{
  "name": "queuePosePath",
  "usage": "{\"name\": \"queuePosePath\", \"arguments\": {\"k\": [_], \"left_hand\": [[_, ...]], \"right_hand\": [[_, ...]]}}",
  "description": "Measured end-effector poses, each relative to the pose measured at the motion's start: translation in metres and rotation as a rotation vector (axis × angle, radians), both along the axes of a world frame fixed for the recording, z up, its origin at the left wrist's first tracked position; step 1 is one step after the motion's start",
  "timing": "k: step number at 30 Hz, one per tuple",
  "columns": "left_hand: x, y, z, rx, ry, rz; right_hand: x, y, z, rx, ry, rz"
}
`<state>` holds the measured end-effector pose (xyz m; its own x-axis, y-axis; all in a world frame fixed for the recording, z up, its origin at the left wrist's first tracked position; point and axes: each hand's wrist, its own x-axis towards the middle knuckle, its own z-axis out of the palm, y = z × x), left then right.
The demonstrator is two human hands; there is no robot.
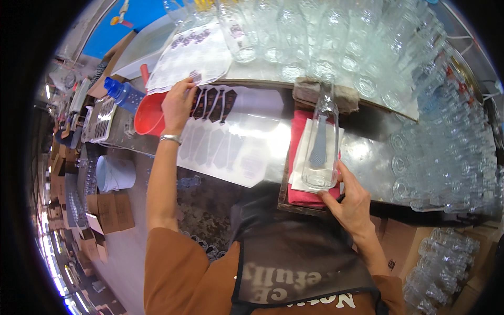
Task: The person repeatedly picks up clear plastic bottles, places them on a padded stand, and applies a black label to each bottle using both hands. After labeling, the person sets the bottle aside and repeats the process with the next bottle.
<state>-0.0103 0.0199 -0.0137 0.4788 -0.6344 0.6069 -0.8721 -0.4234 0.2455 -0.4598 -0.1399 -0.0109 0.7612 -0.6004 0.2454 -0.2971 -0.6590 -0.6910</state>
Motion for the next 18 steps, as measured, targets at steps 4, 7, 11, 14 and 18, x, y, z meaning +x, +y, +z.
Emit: {"name": "queuePosePath", "arguments": {"k": [4, 7, 11, 14, 18], "left_hand": [[-0.021, 0.016, 0.007, -0.138, 0.354, -0.005], [-0.051, 0.005, 0.018, -0.383, 0.877, -0.117], [-0.14, -0.044, 0.052, -0.282, 0.976, -0.306], [-0.196, -0.074, 0.068, -0.203, 0.591, -0.525], [-0.238, -0.087, 0.059, -0.073, 0.033, -0.739]], "right_hand": [[0.0, 0.0, -0.001, -0.03, 0.017, -0.003], [0.001, -0.001, -0.004, -0.05, -0.002, -0.012], [0.002, -0.001, -0.001, -0.06, 0.004, -0.018], [0.005, 0.0, -0.004, -0.072, -0.013, -0.012], [0.005, -0.001, 0.0, -0.085, -0.012, -0.012]]}}
